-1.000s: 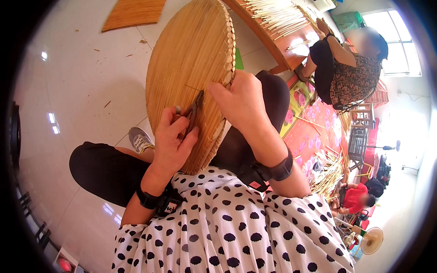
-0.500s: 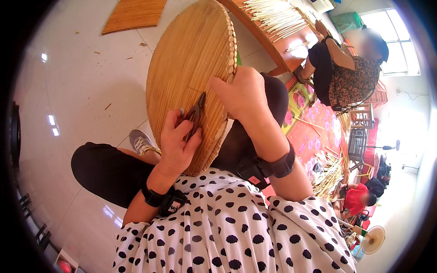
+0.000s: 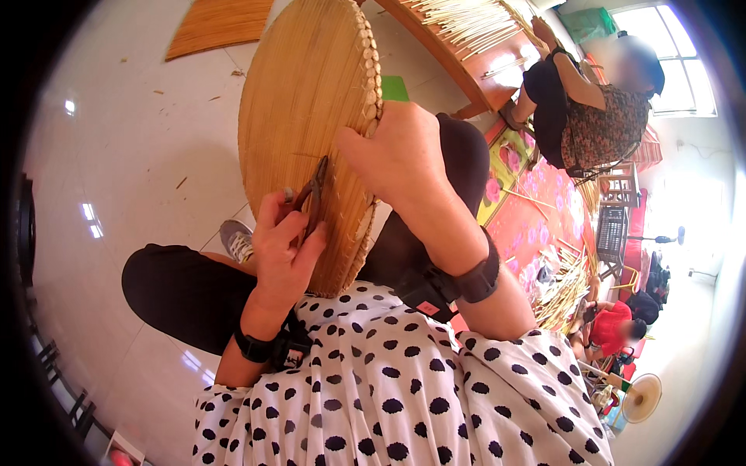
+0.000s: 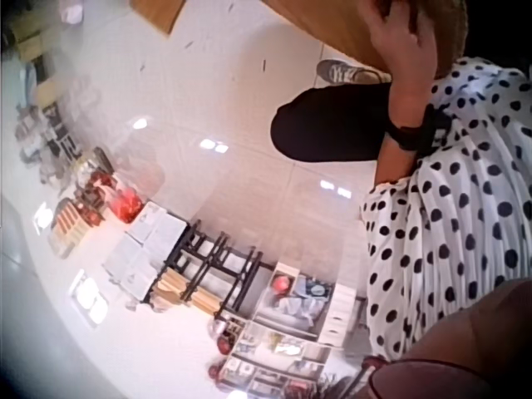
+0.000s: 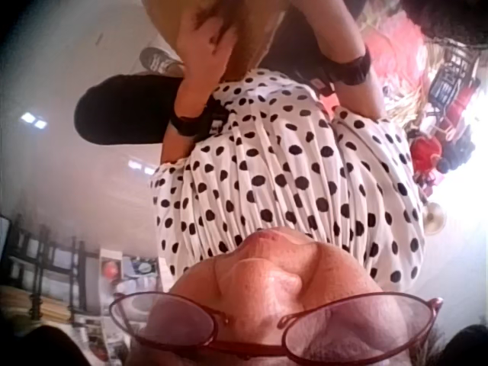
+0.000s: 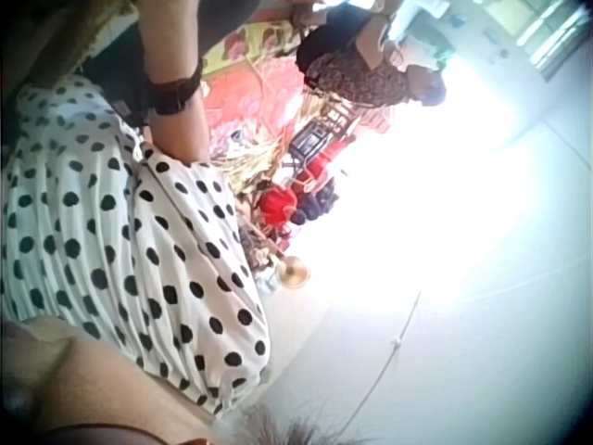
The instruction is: The person weaves a large, flat circular bamboo component, using pliers to trim and secure thin white strips through the bamboo structure by hand.
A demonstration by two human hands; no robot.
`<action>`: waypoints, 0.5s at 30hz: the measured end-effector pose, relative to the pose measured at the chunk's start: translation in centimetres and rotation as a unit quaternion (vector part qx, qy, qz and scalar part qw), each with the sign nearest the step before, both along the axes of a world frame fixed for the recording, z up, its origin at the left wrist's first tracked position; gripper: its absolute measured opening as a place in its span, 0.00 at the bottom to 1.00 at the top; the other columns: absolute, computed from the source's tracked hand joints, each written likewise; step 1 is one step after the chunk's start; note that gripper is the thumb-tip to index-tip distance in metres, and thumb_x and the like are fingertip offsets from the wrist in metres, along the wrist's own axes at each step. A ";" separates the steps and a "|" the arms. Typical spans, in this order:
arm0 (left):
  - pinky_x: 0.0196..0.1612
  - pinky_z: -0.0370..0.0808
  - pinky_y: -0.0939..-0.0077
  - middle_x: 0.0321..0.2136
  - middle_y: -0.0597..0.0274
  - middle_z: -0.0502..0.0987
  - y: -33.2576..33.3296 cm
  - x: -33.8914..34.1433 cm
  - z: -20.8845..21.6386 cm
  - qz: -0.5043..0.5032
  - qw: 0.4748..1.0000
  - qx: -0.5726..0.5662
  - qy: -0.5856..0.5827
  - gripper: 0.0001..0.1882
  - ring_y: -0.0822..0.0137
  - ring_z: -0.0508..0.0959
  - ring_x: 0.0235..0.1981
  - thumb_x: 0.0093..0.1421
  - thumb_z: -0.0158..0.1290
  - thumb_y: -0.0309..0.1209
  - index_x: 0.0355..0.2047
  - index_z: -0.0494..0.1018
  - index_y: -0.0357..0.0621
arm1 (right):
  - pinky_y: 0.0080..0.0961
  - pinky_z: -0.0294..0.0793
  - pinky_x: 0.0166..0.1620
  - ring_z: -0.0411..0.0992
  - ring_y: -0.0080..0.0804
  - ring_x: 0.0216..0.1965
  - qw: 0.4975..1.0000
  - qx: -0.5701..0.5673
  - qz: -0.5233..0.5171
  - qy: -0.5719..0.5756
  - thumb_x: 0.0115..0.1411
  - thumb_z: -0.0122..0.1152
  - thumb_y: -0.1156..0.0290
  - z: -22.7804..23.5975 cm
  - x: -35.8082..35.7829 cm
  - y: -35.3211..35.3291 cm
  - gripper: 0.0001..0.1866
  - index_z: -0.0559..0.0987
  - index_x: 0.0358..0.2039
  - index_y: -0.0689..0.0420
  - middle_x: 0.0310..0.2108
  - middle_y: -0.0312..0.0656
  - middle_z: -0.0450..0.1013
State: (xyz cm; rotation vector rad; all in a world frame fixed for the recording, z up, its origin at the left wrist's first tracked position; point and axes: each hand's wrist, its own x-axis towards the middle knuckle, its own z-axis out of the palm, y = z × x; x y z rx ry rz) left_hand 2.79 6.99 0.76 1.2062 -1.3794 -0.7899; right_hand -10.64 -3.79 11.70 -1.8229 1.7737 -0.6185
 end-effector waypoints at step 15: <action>0.37 0.74 0.65 0.43 0.47 0.69 -0.6 -0.3 -0.8 -0.009 0.998 0.012 -0.056 0.08 0.52 0.74 0.35 0.52 0.61 0.24 0.30 0.74 0.36 | 0.30 0.75 0.29 0.75 0.32 0.21 0.999 0.032 -0.003 0.031 0.50 0.63 0.64 0.1 -0.6 -0.7 0.15 0.80 0.29 0.67 0.18 0.45 0.75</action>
